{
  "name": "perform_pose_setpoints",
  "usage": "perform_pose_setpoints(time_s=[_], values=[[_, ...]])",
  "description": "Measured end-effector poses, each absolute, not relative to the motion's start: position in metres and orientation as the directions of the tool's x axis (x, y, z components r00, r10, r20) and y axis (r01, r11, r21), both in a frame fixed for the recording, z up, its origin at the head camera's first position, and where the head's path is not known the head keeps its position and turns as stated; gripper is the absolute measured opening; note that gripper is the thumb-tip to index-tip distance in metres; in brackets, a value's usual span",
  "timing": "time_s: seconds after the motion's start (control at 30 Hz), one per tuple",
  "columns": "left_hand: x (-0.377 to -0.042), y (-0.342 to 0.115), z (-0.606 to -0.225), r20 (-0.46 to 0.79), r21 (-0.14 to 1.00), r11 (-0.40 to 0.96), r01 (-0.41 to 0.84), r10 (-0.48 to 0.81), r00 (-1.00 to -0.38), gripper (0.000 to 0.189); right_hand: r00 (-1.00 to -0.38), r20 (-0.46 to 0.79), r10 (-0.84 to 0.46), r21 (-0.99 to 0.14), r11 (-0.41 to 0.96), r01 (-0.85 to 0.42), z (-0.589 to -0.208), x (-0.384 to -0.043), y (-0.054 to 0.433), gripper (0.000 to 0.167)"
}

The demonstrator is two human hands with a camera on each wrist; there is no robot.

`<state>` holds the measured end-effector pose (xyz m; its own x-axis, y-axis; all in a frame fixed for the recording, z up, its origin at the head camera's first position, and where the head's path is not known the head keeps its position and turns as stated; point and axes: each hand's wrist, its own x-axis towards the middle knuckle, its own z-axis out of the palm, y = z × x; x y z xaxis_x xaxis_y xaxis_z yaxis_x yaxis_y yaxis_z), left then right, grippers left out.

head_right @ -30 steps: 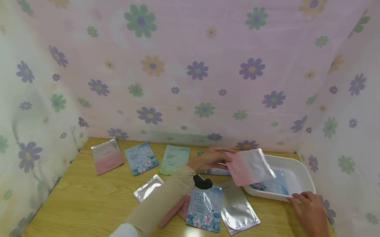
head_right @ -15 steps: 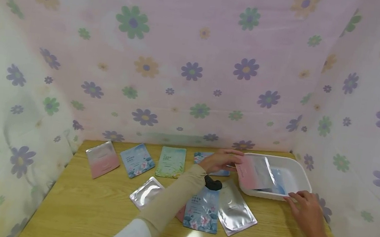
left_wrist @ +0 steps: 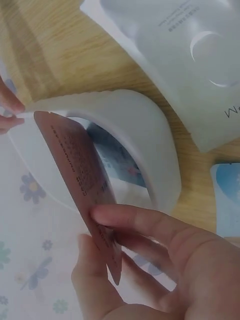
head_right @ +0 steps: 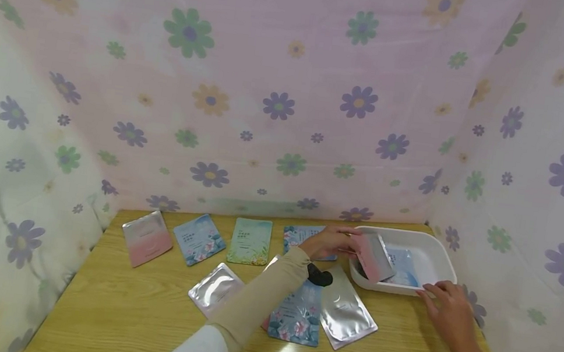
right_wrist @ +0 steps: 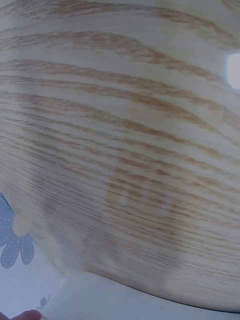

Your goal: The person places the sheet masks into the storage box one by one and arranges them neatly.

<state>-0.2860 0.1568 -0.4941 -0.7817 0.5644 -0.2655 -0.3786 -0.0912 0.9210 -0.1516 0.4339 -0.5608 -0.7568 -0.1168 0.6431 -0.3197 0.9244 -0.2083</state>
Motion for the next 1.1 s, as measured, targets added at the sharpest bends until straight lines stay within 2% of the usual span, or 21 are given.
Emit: perform_pose_setpoints(time_s=[0.2,0.3,0.4,0.5,0.6,0.73,0.87,1.0,1.1], values=[[-0.288,0.166,-0.502,-0.296,0.903,-0.120,-0.413,0.524,-0.799,0.050,-0.752,0.647,-0.125,-0.204,0.922,-0.329,-0.560,-0.151,0.434,0.028],[-0.285,0.173,-0.505,-0.274,0.910,-0.170,-0.377,0.436,-0.857,0.048,-0.749,0.650,-0.124,-0.206,0.921,-0.331,-0.559,-0.152,0.433,0.029],[-0.281,0.181,-0.509,-0.227,0.948,-0.168,-0.269,0.235,-0.945,0.036,-0.749,0.652,-0.117,-0.213,0.920,-0.329,-0.558,-0.153,0.432,0.028],[-0.280,0.190,-0.513,-0.156,0.986,-0.052,-0.158,0.041,-0.987,0.022,-0.755,0.647,-0.111,-0.221,0.920,-0.325,-0.558,-0.153,0.431,0.028],[-0.280,0.195,-0.515,-0.089,0.992,0.091,-0.092,-0.030,-0.996,0.015,-0.759,0.642,-0.109,-0.224,0.920,-0.321,-0.559,-0.152,0.430,0.028],[-0.278,0.197,-0.511,-0.002,0.980,0.200,0.002,0.023,-1.000,0.009,-0.766,0.634,-0.108,-0.222,0.923,-0.313,-0.560,-0.152,0.430,0.027],[-0.275,0.197,-0.506,0.059,0.957,0.279,0.085,0.099,-0.993,0.016,-0.755,0.644,-0.121,-0.213,0.920,-0.329,-0.560,-0.152,0.431,0.025],[-0.272,0.198,-0.503,0.003,0.952,0.301,0.049,0.153,-0.988,0.036,-0.727,0.671,-0.147,-0.204,0.906,-0.371,-0.560,-0.152,0.433,0.023],[-0.271,0.196,-0.503,-0.011,0.955,0.290,0.059,0.234,-0.972,0.036,-0.717,0.680,-0.155,-0.201,0.901,-0.386,-0.560,-0.151,0.435,0.024]])
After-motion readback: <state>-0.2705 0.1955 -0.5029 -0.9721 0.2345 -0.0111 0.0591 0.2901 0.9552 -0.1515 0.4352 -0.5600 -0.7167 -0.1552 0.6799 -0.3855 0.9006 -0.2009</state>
